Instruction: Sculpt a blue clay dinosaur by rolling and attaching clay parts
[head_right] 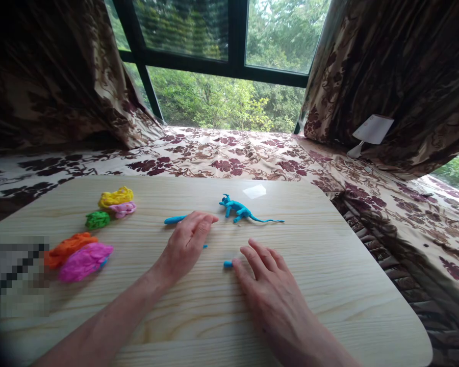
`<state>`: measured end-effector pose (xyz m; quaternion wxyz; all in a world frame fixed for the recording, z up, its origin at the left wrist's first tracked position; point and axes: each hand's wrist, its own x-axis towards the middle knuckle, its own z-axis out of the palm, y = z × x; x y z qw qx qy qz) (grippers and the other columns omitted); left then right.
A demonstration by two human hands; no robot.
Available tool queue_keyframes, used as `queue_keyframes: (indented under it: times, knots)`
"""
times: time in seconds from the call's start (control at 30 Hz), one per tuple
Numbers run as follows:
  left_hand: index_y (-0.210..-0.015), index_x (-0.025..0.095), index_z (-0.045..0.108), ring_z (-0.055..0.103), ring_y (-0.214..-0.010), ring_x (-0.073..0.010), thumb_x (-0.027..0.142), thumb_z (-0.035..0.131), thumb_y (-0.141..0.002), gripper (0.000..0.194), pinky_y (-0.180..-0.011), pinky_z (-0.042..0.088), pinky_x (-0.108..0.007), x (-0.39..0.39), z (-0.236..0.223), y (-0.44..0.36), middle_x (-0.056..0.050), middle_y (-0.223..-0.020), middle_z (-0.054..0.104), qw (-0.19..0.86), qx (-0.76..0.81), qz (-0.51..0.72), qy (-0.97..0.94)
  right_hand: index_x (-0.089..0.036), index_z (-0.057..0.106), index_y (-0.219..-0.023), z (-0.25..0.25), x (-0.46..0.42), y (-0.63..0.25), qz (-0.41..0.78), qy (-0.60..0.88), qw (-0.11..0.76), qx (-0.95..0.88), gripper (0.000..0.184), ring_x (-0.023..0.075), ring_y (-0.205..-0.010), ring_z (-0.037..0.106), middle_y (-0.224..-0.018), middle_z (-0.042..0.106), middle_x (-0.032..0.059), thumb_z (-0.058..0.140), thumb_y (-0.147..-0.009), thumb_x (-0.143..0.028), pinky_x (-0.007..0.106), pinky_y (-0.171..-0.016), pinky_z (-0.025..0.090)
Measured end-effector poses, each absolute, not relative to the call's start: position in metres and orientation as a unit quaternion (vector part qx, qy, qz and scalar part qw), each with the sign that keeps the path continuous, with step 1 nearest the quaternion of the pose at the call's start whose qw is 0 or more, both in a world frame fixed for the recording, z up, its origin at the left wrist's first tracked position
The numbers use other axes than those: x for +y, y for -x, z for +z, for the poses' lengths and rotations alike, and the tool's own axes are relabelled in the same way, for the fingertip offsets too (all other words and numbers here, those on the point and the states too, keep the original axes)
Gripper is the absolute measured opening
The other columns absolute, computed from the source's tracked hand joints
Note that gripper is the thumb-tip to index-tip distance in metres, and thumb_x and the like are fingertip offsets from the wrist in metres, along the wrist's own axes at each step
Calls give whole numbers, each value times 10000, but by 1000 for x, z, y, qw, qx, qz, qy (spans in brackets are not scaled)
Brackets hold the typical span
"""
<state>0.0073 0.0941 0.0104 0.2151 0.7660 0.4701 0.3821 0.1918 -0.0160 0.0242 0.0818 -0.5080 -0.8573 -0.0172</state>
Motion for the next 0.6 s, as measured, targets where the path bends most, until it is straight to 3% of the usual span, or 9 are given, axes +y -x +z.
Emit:
queue_keyframes:
  times: [0.13,0.37,0.6]
  knots:
    - [-777,199,575,555,-898,-166,330,310,-901,320,-825,417,-305,94,10,-7,-38,-867,600,209,472,381,-767,-202,452,-1259,23,-14,-190,-22,503,63,-862,436,280,-1292,251,-1336,424,110,447,-824,-172,461,-980,330]
    - [-788,197,571,548,-890,-163,321,311,-902,310,-825,412,-304,95,11,-7,-36,-881,601,208,472,379,-769,-170,419,-1289,19,-10,-189,-25,521,40,-852,472,284,-1312,198,-1380,359,125,441,-817,-150,456,-1008,287]
    - [-775,193,561,540,-900,-169,338,308,-904,319,-839,402,-311,95,9,-7,-39,-876,595,208,468,370,-775,-187,421,-1288,20,-13,-190,-35,519,38,-853,465,286,-1299,232,-1368,379,118,436,-826,-141,455,-998,298]
